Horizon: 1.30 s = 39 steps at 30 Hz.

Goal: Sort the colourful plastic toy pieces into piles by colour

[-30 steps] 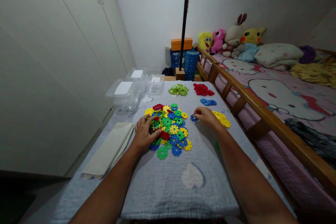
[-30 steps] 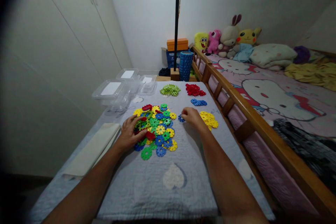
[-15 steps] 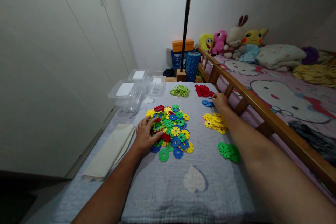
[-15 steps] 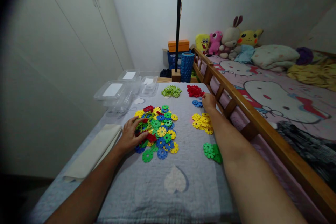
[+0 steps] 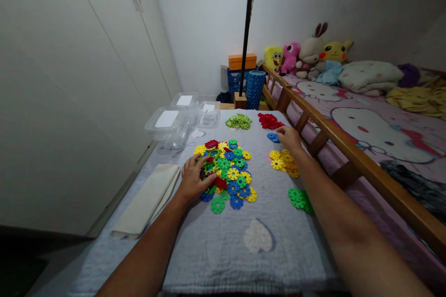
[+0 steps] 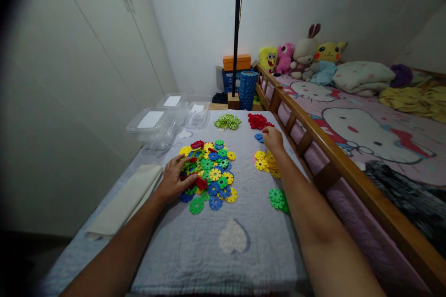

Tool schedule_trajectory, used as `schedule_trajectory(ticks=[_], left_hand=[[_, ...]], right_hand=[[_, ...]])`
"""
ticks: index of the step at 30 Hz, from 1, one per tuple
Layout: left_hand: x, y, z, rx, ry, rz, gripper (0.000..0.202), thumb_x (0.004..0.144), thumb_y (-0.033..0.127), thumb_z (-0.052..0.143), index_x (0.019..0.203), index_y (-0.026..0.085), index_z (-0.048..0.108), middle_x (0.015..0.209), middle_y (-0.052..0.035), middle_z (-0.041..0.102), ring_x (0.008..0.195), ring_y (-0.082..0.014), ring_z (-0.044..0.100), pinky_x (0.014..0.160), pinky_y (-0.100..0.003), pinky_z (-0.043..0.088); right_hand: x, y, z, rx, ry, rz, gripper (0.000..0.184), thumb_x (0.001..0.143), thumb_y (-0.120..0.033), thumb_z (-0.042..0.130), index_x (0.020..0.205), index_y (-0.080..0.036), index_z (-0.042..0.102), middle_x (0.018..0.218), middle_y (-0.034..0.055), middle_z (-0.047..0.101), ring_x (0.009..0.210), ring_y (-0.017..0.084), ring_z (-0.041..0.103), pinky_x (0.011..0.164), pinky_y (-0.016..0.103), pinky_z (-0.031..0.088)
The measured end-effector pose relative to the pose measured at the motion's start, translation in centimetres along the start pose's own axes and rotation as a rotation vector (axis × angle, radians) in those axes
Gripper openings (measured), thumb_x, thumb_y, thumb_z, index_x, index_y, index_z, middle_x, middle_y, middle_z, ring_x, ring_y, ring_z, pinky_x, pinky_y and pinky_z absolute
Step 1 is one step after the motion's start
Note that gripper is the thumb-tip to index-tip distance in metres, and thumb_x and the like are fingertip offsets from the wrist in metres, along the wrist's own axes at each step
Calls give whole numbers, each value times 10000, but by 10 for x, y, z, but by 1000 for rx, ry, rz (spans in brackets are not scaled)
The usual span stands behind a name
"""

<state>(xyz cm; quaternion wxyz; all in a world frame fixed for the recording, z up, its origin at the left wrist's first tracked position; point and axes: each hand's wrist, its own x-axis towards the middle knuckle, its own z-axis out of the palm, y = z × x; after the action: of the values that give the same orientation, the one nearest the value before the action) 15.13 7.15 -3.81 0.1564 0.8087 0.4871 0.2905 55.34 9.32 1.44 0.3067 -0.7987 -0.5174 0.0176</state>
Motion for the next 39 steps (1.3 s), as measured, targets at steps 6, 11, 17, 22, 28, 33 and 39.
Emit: schedule_trajectory(ticks=[6,11,17,22,28,33,39], left_hand=[[-1,4,-1,28,-1,-20,522,833,502,673,1304,292,595,1429,-106,485,1376,-338,414,1145,-566,293],[-1,1,0,-5,-5,-2,554,817,503,689,1322,303,580,1429,-95,477,1379,-328,412,1145,-541,318],[-1,-1,2,-7,1,10,557,817,499,691,1325,299,581,1427,-94,486,1376,-332,414,1147,-545,321],[-1,-2,3,1,-3,7,555,822,491,687,1326,285,576,1429,-101,489,1374,-332,416,1143,-547,321],[-1,-1,1,-4,-18,26,550,832,487,678,1329,277,569,1417,-100,503,1366,-326,426,1148,-541,319],[0,-1,0,-2,-34,41,555,831,503,674,1326,277,566,1393,-93,523,1351,-327,438,1143,-541,325],[0,-3,2,6,-31,51,557,838,495,669,1335,271,555,1401,-98,521,1352,-329,443,1144,-547,323]], right_hand=[[-67,-49,19,90,-274,-246,235,847,-192,580,1018,-181,741,1063,77,755,981,201,664,897,301,479],[-108,-68,46,-27,-290,-325,350,872,-143,561,1199,-180,681,1285,116,677,1163,239,585,1025,338,392],[-111,-68,55,-79,-293,-336,208,931,-209,573,1080,-199,718,1168,105,706,1101,238,580,975,334,380],[-101,-63,40,-49,-232,-270,236,945,-185,520,982,-179,754,1034,106,727,1014,215,623,907,292,411],[-82,-23,-8,53,-82,-45,253,885,-182,524,1048,-177,719,923,66,737,846,191,647,776,274,431],[-80,8,-21,-26,-3,91,141,816,-206,567,912,-186,668,800,35,684,757,189,609,684,278,386],[-83,13,-14,-168,-20,99,115,839,-209,553,831,-209,668,853,50,708,840,209,597,731,302,371]])
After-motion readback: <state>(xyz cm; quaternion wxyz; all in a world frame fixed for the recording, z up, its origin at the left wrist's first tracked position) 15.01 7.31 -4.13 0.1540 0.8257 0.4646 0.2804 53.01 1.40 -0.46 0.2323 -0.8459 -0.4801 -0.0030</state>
